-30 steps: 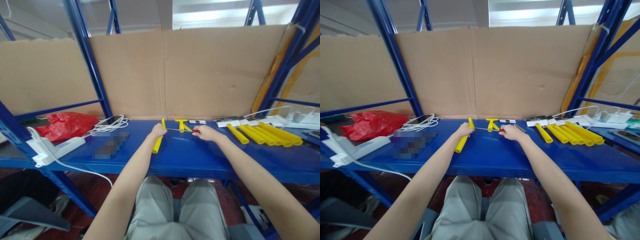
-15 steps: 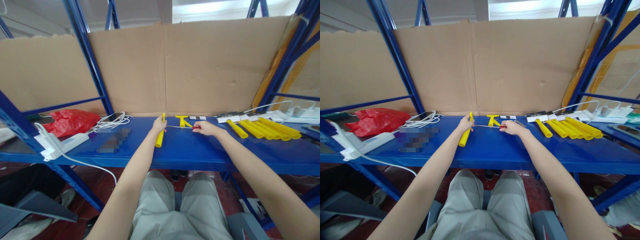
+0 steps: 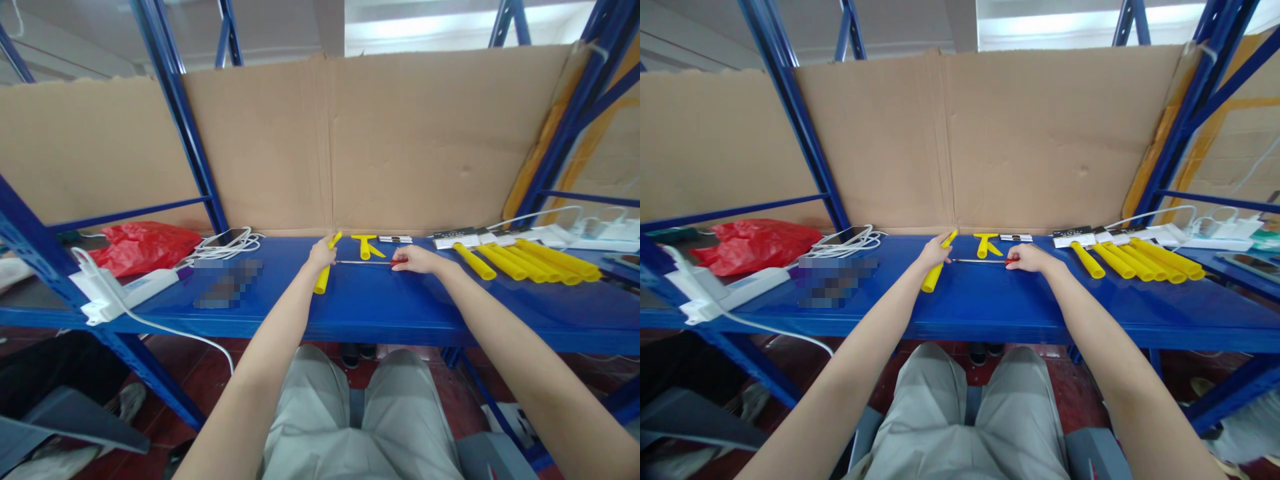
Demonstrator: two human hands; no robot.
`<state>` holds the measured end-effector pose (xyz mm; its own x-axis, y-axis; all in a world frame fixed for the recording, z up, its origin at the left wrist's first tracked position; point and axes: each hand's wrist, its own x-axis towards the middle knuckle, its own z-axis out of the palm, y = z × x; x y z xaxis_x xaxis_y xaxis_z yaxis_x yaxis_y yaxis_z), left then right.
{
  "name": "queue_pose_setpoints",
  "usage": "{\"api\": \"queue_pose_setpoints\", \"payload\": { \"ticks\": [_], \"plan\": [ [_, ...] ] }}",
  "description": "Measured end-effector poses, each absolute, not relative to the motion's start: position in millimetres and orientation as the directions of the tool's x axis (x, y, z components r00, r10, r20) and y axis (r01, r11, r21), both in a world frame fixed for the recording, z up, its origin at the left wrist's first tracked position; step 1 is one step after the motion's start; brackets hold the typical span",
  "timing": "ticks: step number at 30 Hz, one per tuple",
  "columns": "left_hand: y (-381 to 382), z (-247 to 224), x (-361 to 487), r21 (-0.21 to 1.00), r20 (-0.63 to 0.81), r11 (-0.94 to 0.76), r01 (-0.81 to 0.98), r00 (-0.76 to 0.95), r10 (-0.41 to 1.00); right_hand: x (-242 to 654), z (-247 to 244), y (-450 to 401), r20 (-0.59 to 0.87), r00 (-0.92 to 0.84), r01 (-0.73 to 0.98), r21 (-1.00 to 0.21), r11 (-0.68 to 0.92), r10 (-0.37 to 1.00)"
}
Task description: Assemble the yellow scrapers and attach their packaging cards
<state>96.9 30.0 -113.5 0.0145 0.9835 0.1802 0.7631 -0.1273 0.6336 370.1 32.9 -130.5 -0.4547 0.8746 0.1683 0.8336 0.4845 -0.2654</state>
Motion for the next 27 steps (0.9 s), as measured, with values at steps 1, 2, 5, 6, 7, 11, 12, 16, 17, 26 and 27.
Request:
{"api": "queue_pose_setpoints", "payload": {
  "ticks": [1, 2, 5, 6, 7, 11, 12, 16, 17, 26, 27],
  "plan": [
    [30, -115, 97, 0.614, 0.164, -0.124, 0.779, 0.028, 0.986, 370, -130, 33, 0.162, -0.456, 0.83, -0.277, 0.484, 0.875],
    [31, -116, 97, 0.593, 0.152, -0.12, 0.796, 0.036, 0.988, 371, -130, 32, 0.155, -0.457, 0.828, -0.286, 0.482, 0.876],
    [30, -117, 98, 0.519, 0.173, -0.128, 0.845, 0.042, 0.984, 372, -129, 32, 0.127, -0.454, 0.831, -0.297, 0.47, 0.882],
    [30, -117, 99, 0.5, 0.19, -0.138, 0.855, 0.047, 0.981, 372, -128, 31, 0.116, -0.452, 0.832, -0.303, 0.464, 0.885],
    [30, -117, 100, 0.487, 0.205, -0.151, 0.86, 0.055, 0.977, 373, -128, 31, 0.107, -0.447, 0.832, -0.316, 0.457, 0.888],
    [27, -115, 102, 0.467, 0.227, -0.188, 0.864, 0.088, 0.97, 380, -125, 29, 0.101, -0.374, 0.838, -0.39, 0.382, 0.922],
    [27, -115, 103, 0.463, 0.231, -0.193, 0.865, 0.092, 0.969, 383, -124, 28, 0.112, -0.341, 0.846, -0.396, 0.356, 0.934],
    [26, -114, 105, 0.476, 0.239, -0.215, 0.853, 0.11, 0.965, 392, -118, 30, 0.235, -0.179, 0.899, -0.355, 0.255, 0.955],
    [26, -114, 105, 0.482, 0.243, -0.219, 0.849, 0.111, 0.964, 393, -117, 32, 0.264, -0.143, 0.911, -0.341, 0.231, 0.954],
    [23, -117, 106, 0.412, 0.312, -0.361, 0.837, 0.243, 0.919, 391, -117, 65, 0.258, -0.011, 0.964, -0.255, 0.079, 0.966],
    [23, -117, 107, 0.395, 0.315, -0.391, 0.831, 0.277, 0.908, 393, -118, 68, 0.257, 0.005, 0.96, -0.27, 0.067, 0.966]
  ]
}}
